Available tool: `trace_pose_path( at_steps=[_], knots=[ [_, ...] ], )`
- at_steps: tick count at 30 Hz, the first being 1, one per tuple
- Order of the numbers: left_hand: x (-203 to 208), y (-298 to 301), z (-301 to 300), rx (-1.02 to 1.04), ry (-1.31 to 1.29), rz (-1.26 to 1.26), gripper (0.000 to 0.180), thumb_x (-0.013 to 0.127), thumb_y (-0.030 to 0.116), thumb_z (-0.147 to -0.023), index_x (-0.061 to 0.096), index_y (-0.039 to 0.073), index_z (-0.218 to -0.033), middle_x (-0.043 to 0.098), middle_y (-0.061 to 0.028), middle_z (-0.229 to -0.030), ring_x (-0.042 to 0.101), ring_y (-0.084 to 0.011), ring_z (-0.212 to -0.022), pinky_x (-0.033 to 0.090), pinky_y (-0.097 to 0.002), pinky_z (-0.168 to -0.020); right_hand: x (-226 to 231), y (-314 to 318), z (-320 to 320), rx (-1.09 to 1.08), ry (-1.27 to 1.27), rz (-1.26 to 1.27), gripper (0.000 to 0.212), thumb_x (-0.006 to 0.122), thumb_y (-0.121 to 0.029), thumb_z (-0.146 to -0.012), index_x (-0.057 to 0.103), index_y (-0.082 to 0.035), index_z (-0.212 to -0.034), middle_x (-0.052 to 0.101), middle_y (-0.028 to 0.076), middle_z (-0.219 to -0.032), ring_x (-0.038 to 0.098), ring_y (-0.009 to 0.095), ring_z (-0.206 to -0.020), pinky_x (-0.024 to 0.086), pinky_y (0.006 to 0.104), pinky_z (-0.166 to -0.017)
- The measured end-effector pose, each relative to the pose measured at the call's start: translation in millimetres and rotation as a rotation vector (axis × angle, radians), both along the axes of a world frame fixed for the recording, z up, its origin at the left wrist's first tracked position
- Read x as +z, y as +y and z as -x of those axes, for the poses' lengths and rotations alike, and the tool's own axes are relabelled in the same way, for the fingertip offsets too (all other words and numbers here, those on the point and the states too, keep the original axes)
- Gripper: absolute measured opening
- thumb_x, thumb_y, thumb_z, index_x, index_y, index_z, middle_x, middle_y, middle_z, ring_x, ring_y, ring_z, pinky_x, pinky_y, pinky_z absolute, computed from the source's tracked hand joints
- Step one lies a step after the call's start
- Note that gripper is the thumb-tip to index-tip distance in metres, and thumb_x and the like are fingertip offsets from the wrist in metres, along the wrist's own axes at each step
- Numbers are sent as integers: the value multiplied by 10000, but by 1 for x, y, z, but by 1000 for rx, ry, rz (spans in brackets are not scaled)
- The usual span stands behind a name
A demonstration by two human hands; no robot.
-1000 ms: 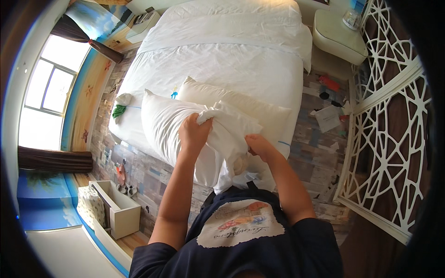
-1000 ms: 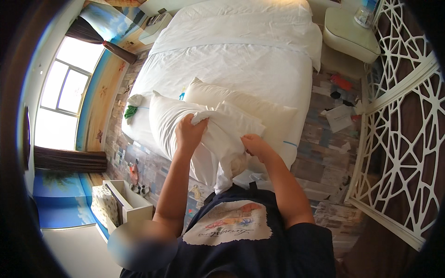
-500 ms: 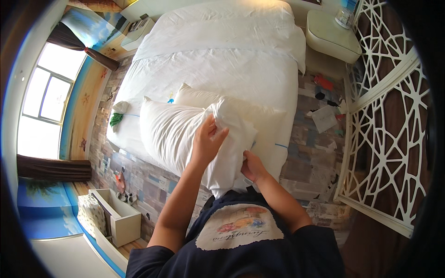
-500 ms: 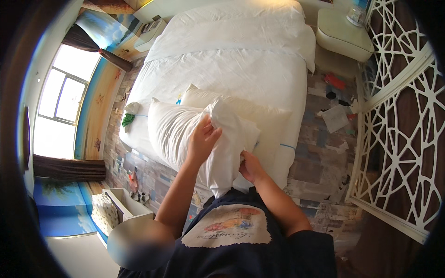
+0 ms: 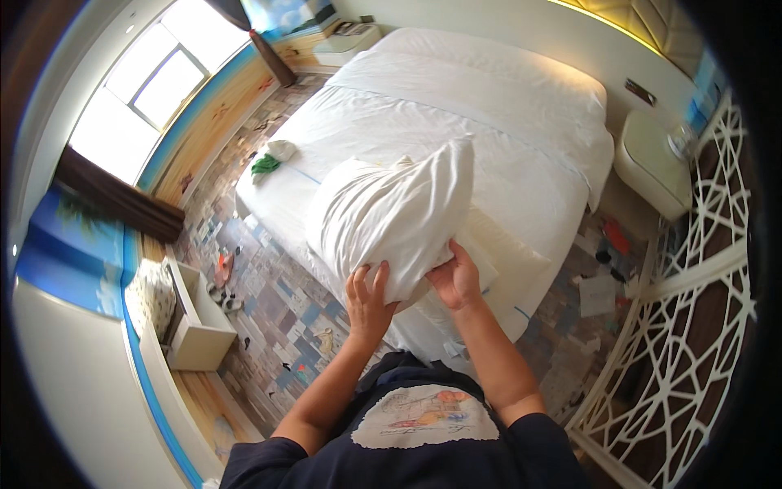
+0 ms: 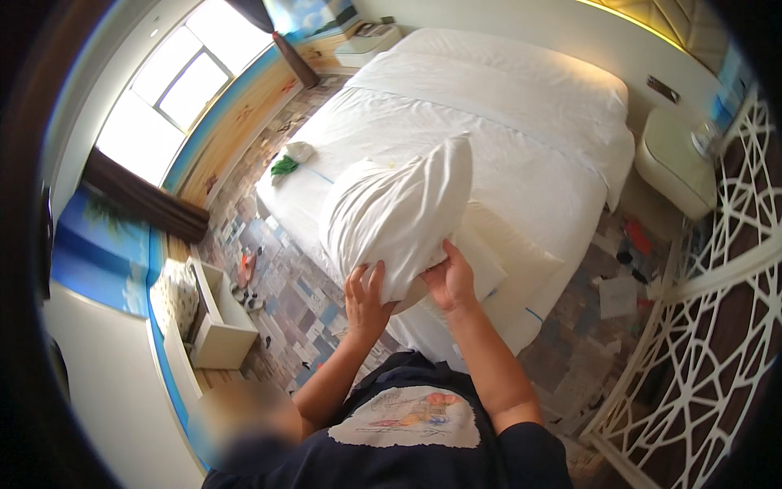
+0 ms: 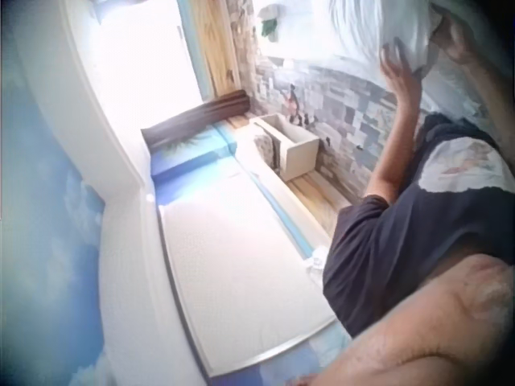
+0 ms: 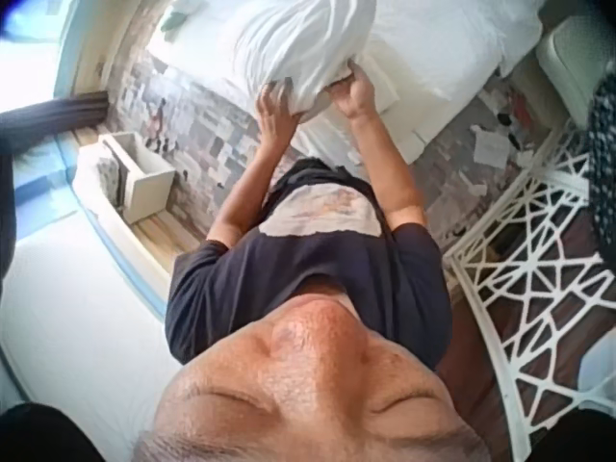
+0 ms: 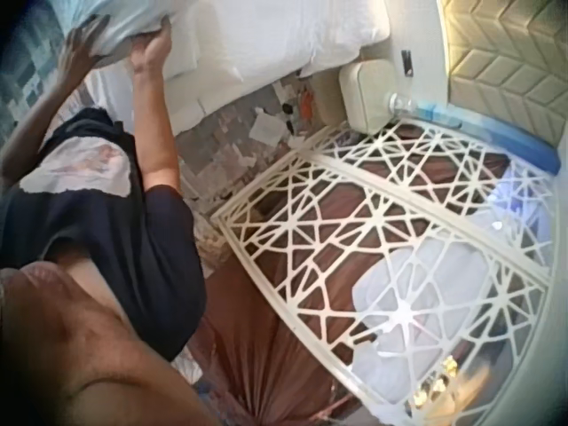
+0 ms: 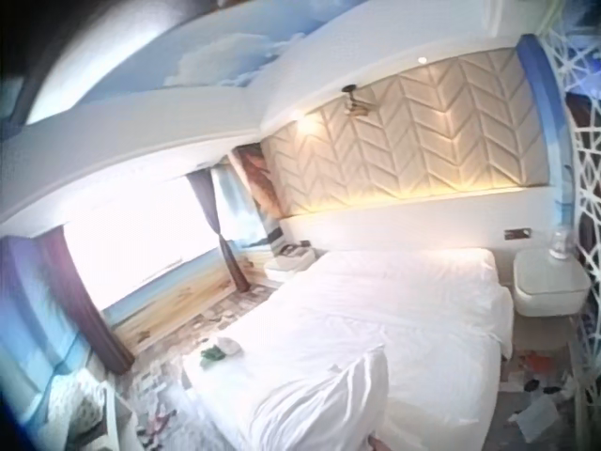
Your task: The person places a white pillow on a bed and inserts it into a white pillowcase. They repeatedly adjust the case, pull the corners, and smooth the surface until the pillow is fully enclosed and aligned on the bed.
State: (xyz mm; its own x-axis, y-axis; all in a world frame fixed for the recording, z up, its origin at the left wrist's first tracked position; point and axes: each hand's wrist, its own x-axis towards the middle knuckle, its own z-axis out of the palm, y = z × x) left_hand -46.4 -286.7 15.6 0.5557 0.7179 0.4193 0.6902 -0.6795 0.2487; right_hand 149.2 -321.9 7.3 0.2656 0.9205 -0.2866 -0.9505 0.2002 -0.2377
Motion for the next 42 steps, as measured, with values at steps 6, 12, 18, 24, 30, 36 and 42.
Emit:
trace_pose_path(
  at_steps=[6, 12, 18, 24, 30, 36, 42],
  knots=[
    [-6, 57, 31, 0, -108, -9, 326, 656, 8, -701, 573, 86, -1006, 639, -86, -1013, 621, -346, -961, 535, -449, -748, -13, 11, 21, 0, -655, 219, 384, 461, -232, -1049, 510, -46, -1382, 591, 136, -1324, 589, 284, -1162, 480, 431, -986],
    [-12, 61, 53, -257, -206, 140, 350, 701, 39, -667, 593, 96, -995, 637, -87, -994, 636, -340, -961, 547, -434, -767, -70, -11, 60, -264, -1548, 880, 240, 504, -95, -1003, 547, 15, -1212, 547, 148, -1162, 514, 257, -1077, 451, 366, -900],
    [-11, 80, 102, -536, -63, 389, 278, 713, 57, -660, 581, 89, -902, 626, -90, -919, 645, -343, -889, 539, -455, -729, -80, -11, 144, -666, -1445, 853, 106, 498, -110, -1039, 529, -22, -1088, 554, 90, -1078, 533, 186, -992, 455, 339, -797],
    [32, 101, 99, -608, -45, 379, 269, 716, 43, -630, 568, 74, -852, 596, -109, -822, 626, -375, -798, 509, -469, -660, -36, -6, 156, -492, -787, 555, 147, 474, -107, -1060, 542, -31, -1167, 642, 64, -1076, 618, 122, -937, 517, 285, -780],
    [-5, 58, 58, -644, -147, 302, 455, 821, 147, -683, 551, 17, -1026, 560, -185, -993, 577, -404, -912, 490, -480, -804, -76, -11, 108, -656, -552, 358, 114, 521, -101, -1046, 546, -48, -1143, 660, 67, -1068, 652, 149, -981, 550, 297, -845],
    [-4, 24, 20, -796, 74, 577, 322, 850, 127, -741, 673, 46, -997, 671, -122, -947, 649, -334, -836, 525, -403, -767, -124, -29, 90, -568, 198, 219, 149, 529, -172, -1052, 552, -105, -1183, 652, 67, -1109, 667, 169, -997, 578, 336, -860],
    [36, 26, -44, -757, 104, 13, 316, 850, 158, -741, 714, 87, -1017, 643, -109, -1160, 526, -358, -1191, 371, -481, -1028, -122, -18, 91, -572, 138, 148, 188, 572, -258, -1055, 511, -110, -1156, 635, 44, -1082, 623, 117, -953, 547, 290, -816]
  ],
)
